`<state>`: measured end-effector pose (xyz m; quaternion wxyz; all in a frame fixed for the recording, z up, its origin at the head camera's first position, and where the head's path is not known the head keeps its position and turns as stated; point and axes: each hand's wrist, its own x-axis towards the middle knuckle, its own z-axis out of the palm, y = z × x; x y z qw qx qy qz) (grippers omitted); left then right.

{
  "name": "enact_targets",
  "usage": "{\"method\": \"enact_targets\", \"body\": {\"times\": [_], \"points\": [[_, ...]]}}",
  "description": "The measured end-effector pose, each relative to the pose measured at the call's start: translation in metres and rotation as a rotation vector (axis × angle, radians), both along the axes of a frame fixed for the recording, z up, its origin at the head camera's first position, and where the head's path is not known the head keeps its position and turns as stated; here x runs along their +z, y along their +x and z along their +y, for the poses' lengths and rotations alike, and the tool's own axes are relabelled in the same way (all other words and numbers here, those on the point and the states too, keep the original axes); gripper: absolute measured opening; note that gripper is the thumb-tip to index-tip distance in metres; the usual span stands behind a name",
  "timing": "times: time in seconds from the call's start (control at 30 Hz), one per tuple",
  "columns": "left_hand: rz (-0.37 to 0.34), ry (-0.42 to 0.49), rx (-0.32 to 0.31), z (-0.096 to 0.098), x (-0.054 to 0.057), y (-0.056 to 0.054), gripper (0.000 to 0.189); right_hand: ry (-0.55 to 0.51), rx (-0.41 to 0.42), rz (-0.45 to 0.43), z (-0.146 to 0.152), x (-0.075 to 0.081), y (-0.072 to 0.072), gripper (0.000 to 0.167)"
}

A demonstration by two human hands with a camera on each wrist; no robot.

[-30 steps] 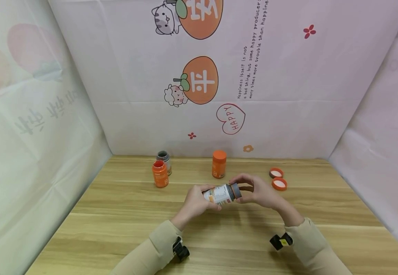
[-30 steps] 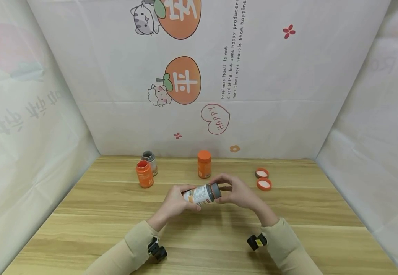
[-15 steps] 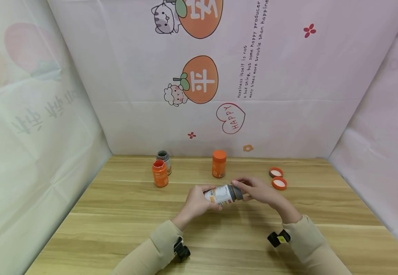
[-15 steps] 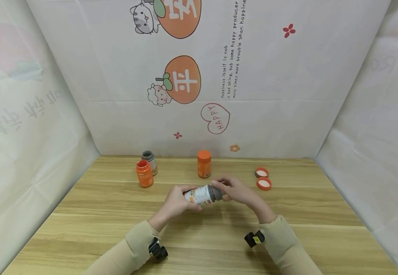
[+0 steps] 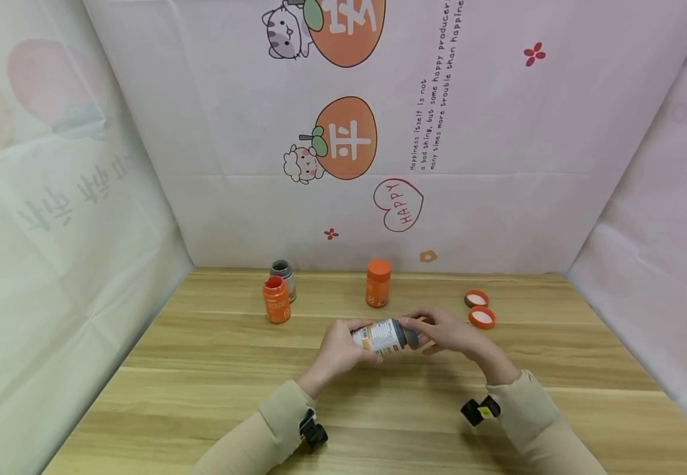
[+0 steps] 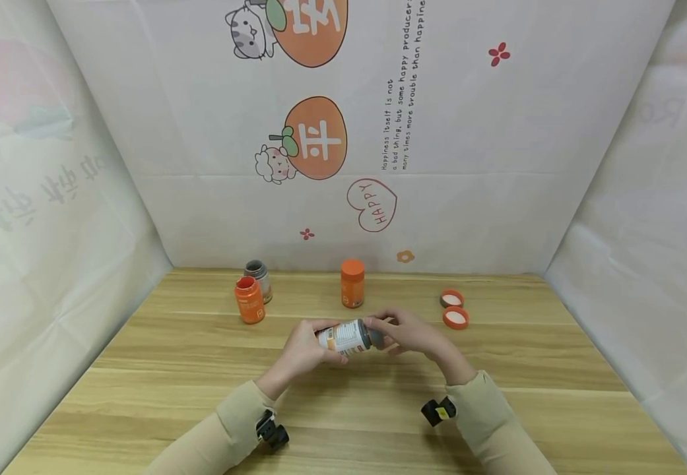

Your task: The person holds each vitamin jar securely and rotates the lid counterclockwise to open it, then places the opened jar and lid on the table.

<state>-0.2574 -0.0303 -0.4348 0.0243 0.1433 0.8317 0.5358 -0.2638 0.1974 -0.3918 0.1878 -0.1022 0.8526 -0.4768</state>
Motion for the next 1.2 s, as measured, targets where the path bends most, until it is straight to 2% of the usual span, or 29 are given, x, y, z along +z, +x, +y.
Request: {"method": "enact_targets", "body": {"times": [0.17,0.47,0.67,0.87,1.2], "points": [[0.004,-0.003,-0.002,-0.0002,0.0008,-0.0006,0.067,-0.015,0.012,0.036,0.0013,0.0014,0.0007,0.056],[-0.005,-0.014,0.007,-0.001,0.0031,0.0008,0.067,-0.008,0.112,0.15,0.0043,0.0021,0.0028,0.049],[0.009,-0.029,0.003,-0.0002,0.0025,0.0006,0.067,-0.035,0.15,0.197,0.0051,0.0009,0.0035,0.048],[0.006,-0.017,0.002,0.0002,0.0016,0.0002,0.066,-0.066,0.144,0.224,0.0075,-0.0022,0.0043,0.049],[0.023,0.019,-0.002,-0.0006,0.0011,0.0007,0.064,-0.136,0.047,0.166,0.0083,-0.0065,0.0055,0.051]]}}
